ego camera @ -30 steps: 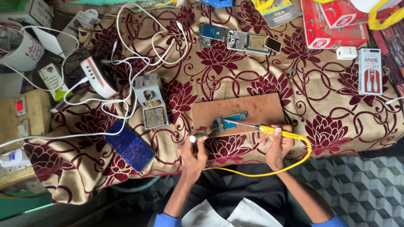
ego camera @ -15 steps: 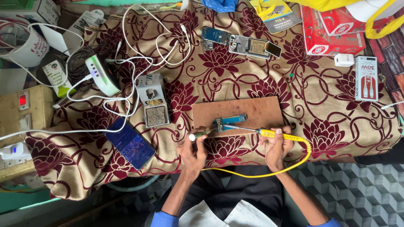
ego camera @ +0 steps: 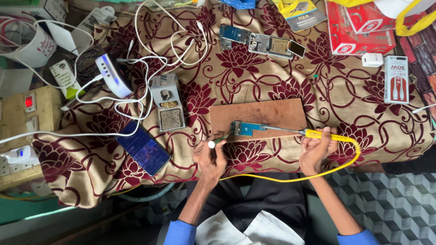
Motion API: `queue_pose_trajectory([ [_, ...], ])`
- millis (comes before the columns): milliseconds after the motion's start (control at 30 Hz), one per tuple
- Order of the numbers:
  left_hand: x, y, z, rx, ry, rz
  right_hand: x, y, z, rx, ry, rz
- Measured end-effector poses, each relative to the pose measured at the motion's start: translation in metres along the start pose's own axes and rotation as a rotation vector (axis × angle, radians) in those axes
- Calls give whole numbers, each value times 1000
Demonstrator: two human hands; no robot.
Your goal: The person solders a small blue circuit board placed on a wooden board using a soldering iron in the right hand and a green-handled tool in the left hand. The person repeatedly applies the soldering iron to different points on the board while holding it steady.
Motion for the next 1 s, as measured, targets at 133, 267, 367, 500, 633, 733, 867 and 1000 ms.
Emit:
queue_pose_trajectory([
  [133, -2, -2, 3, 97, 3, 37, 0, 4, -10, -111, 30, -11],
  [267, -4, -2, 3, 111, 38, 19, 1, 4, -11, -56, 50, -9],
  [367, -4, -2, 4, 140, 56, -5, 0, 0, -11, -100, 17, -54],
  [500, -5, -5, 3, 129, 10, -41, -3, 3, -8, -55, 32, 48],
  [633, -3, -5, -1, 104, 13, -35, -4, 3, -8, -78, -4, 10],
  [733, -1, -6, -2, 89, -4, -36, -6, 3, -5, -87, 10, 1],
  [867, -2, -3, 1, 106, -55, -30, -3, 4, -4, -108, -2, -31],
  [1000, -1, -3, 2, 148, -74, -6, -1, 4, -5, -106, -27, -60],
])
Point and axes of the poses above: each hand's wrist, its own y-axis towards the middle knuckle, its own x-axis out of the palm, z = x × y, the point moved 3 cm from there along y, towards the middle knuckle, and after that the axes turned 5 degrees about -y, right-handed, at the moved point
